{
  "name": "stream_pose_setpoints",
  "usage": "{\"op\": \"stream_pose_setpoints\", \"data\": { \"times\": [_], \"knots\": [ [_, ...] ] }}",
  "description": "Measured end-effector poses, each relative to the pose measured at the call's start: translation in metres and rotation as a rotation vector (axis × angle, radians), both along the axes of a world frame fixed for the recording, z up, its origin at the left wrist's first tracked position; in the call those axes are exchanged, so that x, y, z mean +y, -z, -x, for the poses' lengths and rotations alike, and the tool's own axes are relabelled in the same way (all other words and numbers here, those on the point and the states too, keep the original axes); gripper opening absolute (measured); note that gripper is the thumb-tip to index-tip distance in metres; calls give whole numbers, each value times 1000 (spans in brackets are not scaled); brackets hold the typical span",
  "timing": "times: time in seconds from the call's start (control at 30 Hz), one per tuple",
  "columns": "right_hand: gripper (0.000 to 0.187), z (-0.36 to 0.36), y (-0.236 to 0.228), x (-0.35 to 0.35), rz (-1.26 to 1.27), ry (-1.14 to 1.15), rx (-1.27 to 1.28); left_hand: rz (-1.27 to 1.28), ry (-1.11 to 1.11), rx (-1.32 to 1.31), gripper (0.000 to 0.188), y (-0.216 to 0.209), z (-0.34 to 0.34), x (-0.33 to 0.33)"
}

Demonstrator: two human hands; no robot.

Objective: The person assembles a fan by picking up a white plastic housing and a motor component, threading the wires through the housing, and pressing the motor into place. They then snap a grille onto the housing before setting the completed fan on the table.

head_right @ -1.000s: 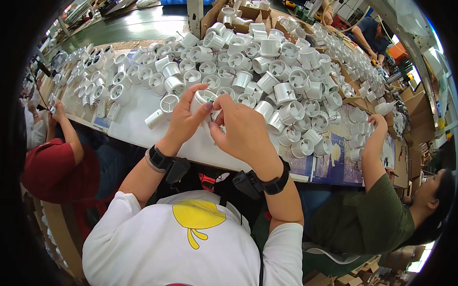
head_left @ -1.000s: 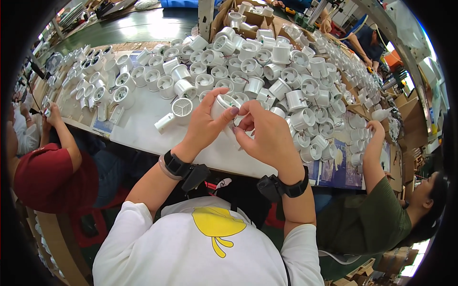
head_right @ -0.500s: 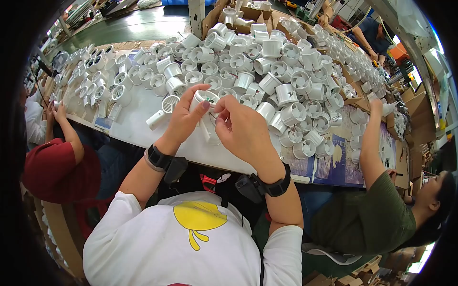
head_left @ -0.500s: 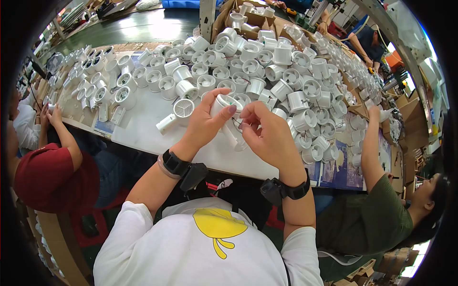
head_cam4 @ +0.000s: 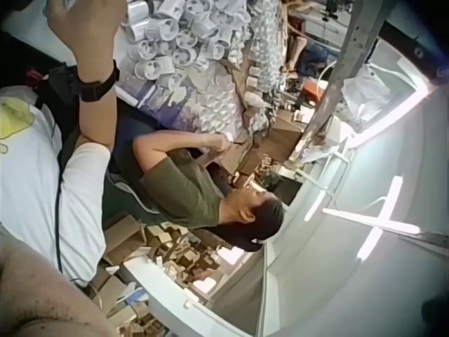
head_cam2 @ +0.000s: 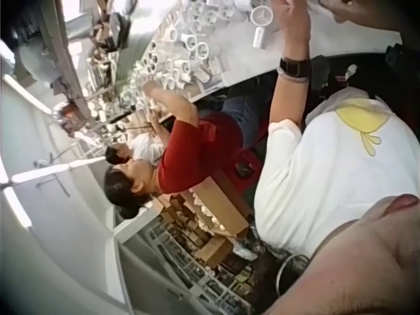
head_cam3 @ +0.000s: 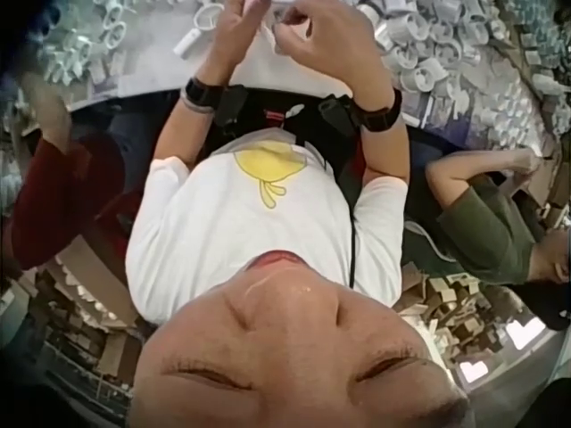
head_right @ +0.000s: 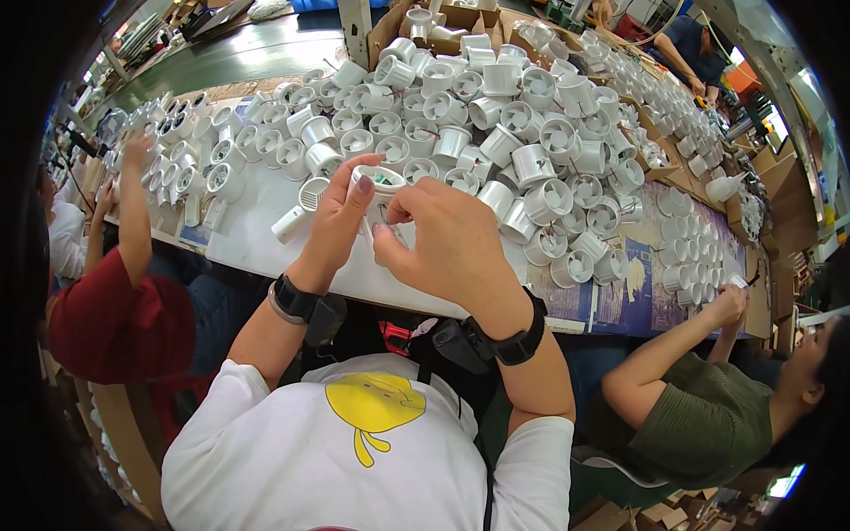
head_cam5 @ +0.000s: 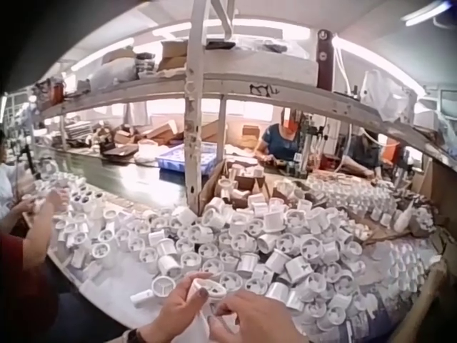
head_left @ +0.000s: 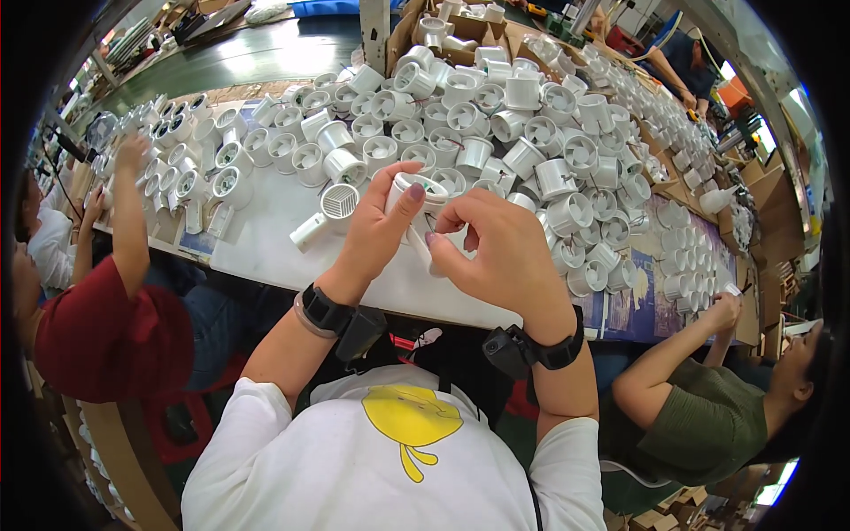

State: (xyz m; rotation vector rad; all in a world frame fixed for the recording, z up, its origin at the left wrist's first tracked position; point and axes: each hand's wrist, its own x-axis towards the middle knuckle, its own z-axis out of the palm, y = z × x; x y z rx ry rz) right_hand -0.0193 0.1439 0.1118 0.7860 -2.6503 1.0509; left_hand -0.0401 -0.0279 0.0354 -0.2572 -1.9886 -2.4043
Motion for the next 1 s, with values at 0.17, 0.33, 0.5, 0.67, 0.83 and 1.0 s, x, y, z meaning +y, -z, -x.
{"op": "stream_pose_setpoints", "data": {
  "times": [0.17,0.33,0.5,0.67,0.83,1.0],
  "knots": [
    [8,0,8,1,-45,8,-1,8,-13,-22,40,6,0,0],
    [7,1,12,-1,-77,-26,41,47,-37,0,39,10,1,-1],
    [5,2,15,-2,22,-9,103,-37,24,-46,38,11,0,0],
    [6,4,13,-1,62,-14,52,-94,102,-122,40,19,1,-4],
    [7,5,13,5,96,-13,-44,-226,159,162,60,23,-1,1],
    [8,2,7,10,108,-52,-74,446,-113,703,79,10,-1,-7]
  ]
}}
